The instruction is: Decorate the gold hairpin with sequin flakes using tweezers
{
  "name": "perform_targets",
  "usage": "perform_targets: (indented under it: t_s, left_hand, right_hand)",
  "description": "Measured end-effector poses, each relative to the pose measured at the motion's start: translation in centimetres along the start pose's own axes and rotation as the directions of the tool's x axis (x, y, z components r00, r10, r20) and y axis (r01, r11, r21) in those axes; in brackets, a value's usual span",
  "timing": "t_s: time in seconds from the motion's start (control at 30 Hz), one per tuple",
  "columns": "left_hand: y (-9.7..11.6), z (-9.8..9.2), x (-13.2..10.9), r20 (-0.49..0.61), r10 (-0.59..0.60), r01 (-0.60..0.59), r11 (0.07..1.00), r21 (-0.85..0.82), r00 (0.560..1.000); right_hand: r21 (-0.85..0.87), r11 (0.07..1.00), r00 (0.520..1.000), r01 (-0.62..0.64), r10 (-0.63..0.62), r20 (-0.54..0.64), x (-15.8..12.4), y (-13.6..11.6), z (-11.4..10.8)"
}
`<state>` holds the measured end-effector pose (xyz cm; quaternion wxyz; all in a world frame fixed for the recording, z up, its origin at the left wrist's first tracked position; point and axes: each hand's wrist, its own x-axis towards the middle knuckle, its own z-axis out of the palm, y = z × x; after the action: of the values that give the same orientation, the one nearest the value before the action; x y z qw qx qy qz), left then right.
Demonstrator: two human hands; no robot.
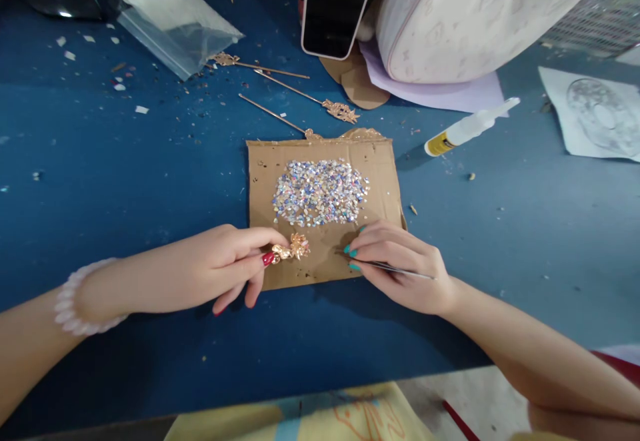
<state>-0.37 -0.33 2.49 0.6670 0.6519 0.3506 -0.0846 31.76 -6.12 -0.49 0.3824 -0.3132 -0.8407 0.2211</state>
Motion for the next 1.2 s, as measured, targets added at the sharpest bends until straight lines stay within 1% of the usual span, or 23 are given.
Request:
perform_targets:
  t_s: [0.23,0.5,0.73,0.83,1.07,1.2]
  left_hand:
    - [0.08,-0.03,-0.21,-0.006,-0.004,0.004,1.0,-0.004,1.0]
    - [0.18,0.0,-0.16,-0.012,-0.012,0.012,1.0,-0.017,1.0]
    - [0.23,0.1,-0.21,-0.02,-0.016,0.015,1.0,-0.024,1.0]
    - [0.31,0.05,-0.19,-0.015,-0.021,0.02,0.999,-0.03,1.0]
    - [0.53,0.14,-0.3,-0.032,-0.022,0.021,0.999,-0.032,0.999]
    - [0.53,0.14,-0.29,-0.013,-0.031,0.031,0.999,-0.025,0.999]
  right_hand:
    - [0.027,0.999,0.999,-0.036,0.035,0.024,0.13,-0.06,0.09]
    - [0.027,1.0,0.999,-0.016,0.015,0.033,0.02,-0.12,-0.26]
    - [-0.075,0.995,0.994,0.066,-0.059,0.089,-0.27,-0.3,-0.48]
    - [-0.091,0.992,0.994,0.082,-0.074,0.086,-0.29,-0.34,-0.5]
    - [-0.057,0.996,0.996,0.067,-0.063,0.068,-0.25,-0.22,-0.32]
    - [-0.003,1.0,0.998,0.023,-0.023,0.056,-0.3,-0.02,-0.32]
